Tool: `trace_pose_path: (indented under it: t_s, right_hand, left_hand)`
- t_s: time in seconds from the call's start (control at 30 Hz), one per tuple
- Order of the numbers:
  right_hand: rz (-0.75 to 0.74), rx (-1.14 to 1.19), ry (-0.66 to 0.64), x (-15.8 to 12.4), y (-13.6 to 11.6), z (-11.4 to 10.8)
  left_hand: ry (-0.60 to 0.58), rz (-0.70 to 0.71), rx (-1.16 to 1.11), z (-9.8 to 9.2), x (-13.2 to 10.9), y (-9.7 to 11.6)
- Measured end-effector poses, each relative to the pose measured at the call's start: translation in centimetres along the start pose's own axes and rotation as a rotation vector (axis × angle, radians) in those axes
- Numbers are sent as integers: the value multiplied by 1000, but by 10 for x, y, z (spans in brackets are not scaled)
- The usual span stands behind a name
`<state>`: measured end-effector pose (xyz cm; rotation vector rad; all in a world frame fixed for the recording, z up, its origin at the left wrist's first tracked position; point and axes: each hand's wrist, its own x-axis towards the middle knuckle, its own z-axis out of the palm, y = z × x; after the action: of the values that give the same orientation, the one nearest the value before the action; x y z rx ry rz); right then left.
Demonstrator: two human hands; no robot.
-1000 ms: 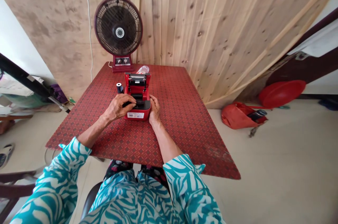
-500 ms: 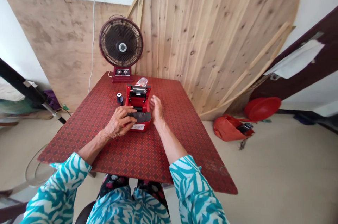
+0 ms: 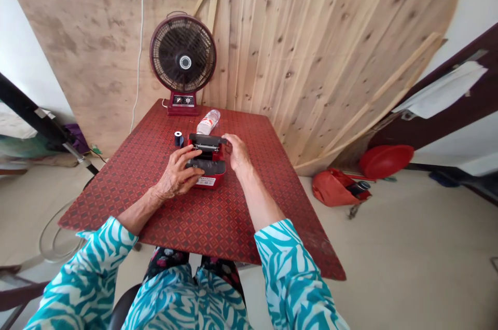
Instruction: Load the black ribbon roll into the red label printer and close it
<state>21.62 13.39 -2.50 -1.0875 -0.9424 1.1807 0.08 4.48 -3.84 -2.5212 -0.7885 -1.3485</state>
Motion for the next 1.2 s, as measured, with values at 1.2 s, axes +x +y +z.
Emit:
trace_pose_path:
  t_s: [1.2]
  right_hand:
    - [-54, 166, 0, -42, 35, -3]
  left_hand:
    - [188, -1189, -843, 9, 26, -33]
